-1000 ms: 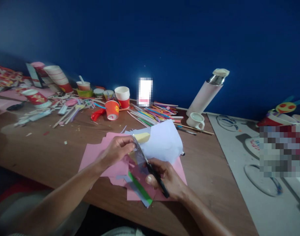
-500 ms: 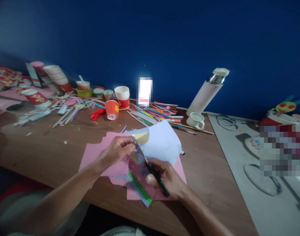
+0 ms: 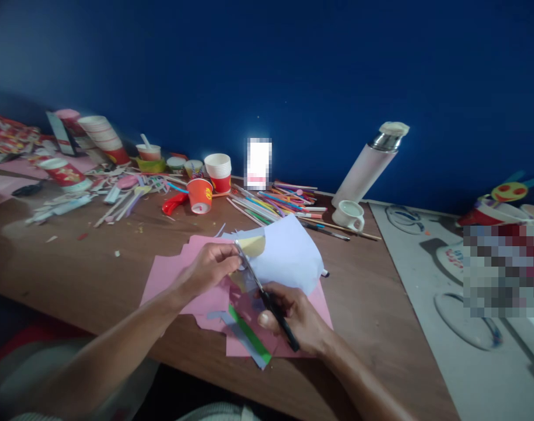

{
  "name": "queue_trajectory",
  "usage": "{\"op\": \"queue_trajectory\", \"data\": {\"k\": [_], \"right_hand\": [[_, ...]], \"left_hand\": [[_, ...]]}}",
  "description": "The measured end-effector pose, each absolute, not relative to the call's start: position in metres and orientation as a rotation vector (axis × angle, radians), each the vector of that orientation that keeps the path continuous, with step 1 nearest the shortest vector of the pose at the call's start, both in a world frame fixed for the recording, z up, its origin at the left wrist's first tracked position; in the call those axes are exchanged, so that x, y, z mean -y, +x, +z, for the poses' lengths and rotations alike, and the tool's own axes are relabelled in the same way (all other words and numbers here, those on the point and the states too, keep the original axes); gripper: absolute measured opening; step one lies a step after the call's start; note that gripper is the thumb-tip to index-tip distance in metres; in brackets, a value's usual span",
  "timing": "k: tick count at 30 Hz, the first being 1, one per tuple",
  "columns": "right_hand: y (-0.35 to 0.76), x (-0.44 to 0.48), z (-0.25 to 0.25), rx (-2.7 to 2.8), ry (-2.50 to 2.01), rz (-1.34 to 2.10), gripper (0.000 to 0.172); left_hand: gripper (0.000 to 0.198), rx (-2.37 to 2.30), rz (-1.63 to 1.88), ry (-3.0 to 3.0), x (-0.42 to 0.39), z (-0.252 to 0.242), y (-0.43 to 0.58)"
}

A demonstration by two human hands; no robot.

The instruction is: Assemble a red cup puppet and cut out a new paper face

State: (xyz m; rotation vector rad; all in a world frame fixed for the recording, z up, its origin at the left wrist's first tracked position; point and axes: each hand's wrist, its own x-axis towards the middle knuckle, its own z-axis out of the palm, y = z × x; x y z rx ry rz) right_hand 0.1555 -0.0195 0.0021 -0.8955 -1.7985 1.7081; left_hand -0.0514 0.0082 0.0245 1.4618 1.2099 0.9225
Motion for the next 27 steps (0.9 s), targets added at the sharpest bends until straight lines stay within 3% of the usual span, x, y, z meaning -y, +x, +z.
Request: {"op": "queue_trajectory", "data": {"k": [27], "right_hand": [[0.1557,0.0204,0.0005,1.707,-0.877,1.755,0.039]], "left_hand": [[0.022,-1.154,0.868,1.379,-0.0102,0.0244,-0.0523]]}}
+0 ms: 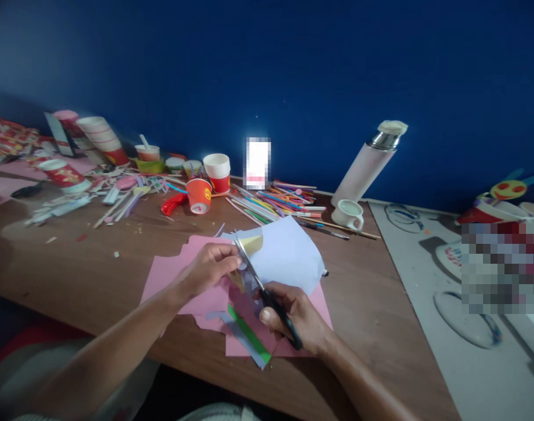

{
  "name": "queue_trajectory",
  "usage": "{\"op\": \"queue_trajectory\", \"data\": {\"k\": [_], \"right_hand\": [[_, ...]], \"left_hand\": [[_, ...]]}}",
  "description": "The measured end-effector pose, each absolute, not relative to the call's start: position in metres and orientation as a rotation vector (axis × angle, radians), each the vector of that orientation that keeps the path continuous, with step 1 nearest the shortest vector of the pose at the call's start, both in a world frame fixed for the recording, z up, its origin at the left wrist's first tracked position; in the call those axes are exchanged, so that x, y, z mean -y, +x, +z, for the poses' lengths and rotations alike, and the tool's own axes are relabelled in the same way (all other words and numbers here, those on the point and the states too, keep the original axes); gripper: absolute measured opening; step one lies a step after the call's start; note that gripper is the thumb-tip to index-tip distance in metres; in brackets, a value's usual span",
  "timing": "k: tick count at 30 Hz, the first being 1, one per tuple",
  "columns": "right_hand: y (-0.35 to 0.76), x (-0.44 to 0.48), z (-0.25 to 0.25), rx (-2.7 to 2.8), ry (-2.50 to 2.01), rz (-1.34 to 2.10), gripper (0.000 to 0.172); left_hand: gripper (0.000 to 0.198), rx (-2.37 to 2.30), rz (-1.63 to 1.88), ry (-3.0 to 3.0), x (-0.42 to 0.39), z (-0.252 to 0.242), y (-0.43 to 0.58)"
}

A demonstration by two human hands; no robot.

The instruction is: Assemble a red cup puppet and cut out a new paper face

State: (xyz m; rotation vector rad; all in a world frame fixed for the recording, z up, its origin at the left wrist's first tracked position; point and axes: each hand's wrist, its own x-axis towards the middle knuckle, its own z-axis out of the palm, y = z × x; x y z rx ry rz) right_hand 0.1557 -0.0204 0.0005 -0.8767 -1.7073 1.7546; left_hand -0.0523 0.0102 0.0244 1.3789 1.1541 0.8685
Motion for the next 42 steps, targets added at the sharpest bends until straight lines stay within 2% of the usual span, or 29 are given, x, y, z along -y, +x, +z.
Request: {"op": "queue_trajectory", "data": {"k": [18,26,42], "right_hand": [[0.155,0.0195,0.0022,1.674,-0.909,1.747,0.044],[0.1541,0.0208,0.0012,1.629,-0.933,1.744,0.045],[0.1555,0.0192,0.0009,1.736,-0.863,1.762,0.042]], "left_hand": [[0.026,-1.072,0.848,1.349,-0.011,0.0209,-0.0531],[0.015,-0.995,0.913,1.222,-0.011,0.0206,-0.0519],[0.01,-1.066,0.881,1.149,-0.0116,0.0219,-0.0515]]}}
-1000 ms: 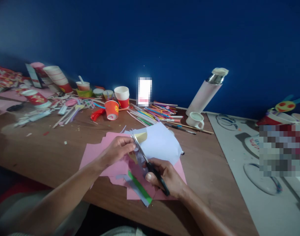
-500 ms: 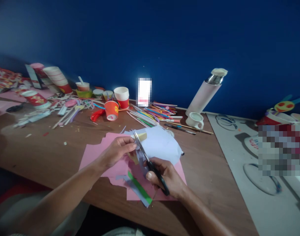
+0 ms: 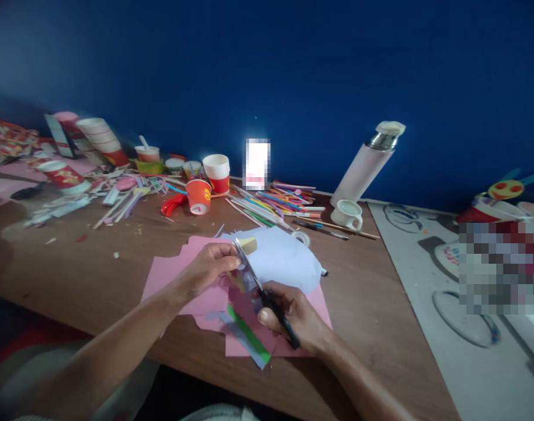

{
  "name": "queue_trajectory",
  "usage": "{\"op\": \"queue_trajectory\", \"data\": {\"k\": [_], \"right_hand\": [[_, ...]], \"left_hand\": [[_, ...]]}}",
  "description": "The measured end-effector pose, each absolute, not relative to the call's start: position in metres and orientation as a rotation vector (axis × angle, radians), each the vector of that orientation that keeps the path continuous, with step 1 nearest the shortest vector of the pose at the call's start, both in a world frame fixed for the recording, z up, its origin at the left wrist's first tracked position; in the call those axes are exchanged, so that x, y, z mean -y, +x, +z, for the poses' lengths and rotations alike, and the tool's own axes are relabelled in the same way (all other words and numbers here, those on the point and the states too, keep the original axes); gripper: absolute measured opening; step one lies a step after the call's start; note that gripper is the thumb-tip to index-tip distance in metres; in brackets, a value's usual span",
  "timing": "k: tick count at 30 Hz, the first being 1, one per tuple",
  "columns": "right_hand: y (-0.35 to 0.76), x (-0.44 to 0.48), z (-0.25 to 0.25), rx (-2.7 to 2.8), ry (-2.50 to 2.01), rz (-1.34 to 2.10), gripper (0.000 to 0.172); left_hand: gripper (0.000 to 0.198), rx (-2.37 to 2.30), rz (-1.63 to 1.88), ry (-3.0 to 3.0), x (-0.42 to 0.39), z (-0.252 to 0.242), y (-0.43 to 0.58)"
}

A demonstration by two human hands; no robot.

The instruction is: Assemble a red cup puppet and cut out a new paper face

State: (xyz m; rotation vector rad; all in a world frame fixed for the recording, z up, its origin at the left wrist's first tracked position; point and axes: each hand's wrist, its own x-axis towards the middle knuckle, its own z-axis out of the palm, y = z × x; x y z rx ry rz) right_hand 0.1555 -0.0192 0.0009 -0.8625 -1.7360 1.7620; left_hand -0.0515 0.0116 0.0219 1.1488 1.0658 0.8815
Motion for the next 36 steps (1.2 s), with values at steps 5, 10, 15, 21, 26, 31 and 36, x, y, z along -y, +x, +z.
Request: {"op": "queue_trajectory", "data": {"k": [5,10,15,21,26,31,36], "right_hand": [[0.1553,0.0201,0.0017,1.739,-0.891,1.761,0.046],[0.156,0.0198,0.0014,1.752,-0.886,1.739,0.044],[0.1572,0.0193,0.0,1.773,-0.903,1.721,0.044],[0.1568,0.0185,0.0011,1.794,-0.918,1.691,0.042],[0.157,0.0186,0.0011,1.802,-0.947,1.688,0.044],[0.1555,0.0186,0.0022,1.764,-0.968,1.687,0.046],[0.1541,0.0198,0.0033,1.694,-0.98,1.701,0.05]], "left_hand": [[0.01,-1.09,0.871,1.157,-0.0119,0.0235,-0.0508],[0.011,-1.11,0.848,1.166,-0.0121,0.0246,-0.0509],[0.011,-1.102,0.828,1.141,-0.0125,0.0245,-0.051],[0.01,-1.121,0.824,1.147,-0.0128,0.0257,-0.0514],[0.01,-1.094,0.817,1.116,-0.0121,0.0273,-0.0508],[0.017,-1.087,0.805,1.152,-0.0116,0.0273,-0.0517],[0.023,-1.057,0.821,1.209,-0.0115,0.0237,-0.0517]]}}
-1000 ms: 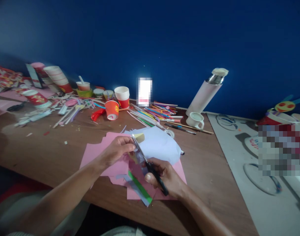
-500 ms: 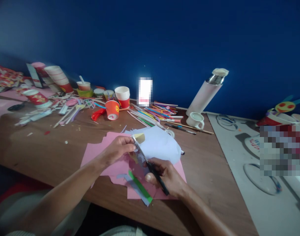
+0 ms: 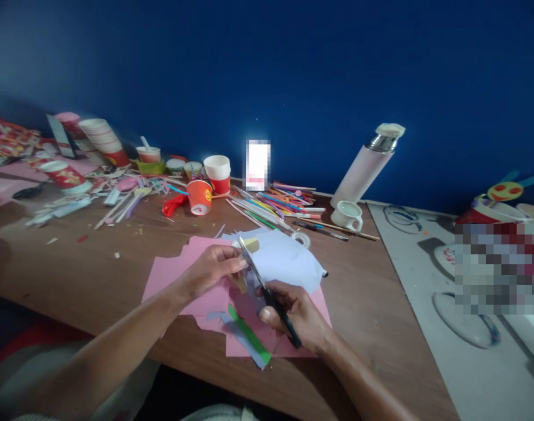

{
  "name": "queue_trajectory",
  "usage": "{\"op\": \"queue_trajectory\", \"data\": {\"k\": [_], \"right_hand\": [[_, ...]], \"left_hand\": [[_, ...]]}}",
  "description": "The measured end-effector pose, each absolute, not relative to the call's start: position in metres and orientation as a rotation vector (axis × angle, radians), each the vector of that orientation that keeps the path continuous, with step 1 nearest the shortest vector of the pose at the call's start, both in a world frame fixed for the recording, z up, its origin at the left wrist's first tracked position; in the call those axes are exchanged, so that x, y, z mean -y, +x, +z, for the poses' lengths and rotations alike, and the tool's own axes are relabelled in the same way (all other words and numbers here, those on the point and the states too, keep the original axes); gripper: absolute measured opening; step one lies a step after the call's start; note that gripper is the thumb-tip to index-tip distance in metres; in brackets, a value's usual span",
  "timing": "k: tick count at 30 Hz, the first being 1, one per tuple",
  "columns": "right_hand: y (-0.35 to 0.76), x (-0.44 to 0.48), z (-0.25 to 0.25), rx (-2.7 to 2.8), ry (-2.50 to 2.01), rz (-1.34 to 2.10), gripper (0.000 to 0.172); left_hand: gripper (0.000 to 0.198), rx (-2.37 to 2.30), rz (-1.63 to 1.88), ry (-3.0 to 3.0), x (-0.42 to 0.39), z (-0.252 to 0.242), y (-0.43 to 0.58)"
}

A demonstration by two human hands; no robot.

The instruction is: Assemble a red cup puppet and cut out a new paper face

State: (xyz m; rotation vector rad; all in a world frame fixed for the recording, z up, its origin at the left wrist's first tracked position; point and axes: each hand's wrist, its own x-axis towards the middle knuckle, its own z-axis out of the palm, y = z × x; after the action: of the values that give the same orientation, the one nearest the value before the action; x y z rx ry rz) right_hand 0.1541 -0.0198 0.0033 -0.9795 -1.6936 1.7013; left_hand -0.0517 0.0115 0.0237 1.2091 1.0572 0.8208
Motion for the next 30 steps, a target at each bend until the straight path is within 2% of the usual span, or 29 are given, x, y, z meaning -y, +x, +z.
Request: {"op": "queue_trajectory", "data": {"k": [21,30], "right_hand": [[0.1551,0.0197,0.0011,1.75,-0.906,1.736,0.043],[0.1538,0.0209,0.0034,1.759,-0.919,1.729,0.044]], "left_hand": [[0.014,-1.129,0.891,1.219,-0.0131,0.0193,-0.0535],[0.012,-1.007,0.853,1.071,-0.012,0.0236,-0.0515]]}}
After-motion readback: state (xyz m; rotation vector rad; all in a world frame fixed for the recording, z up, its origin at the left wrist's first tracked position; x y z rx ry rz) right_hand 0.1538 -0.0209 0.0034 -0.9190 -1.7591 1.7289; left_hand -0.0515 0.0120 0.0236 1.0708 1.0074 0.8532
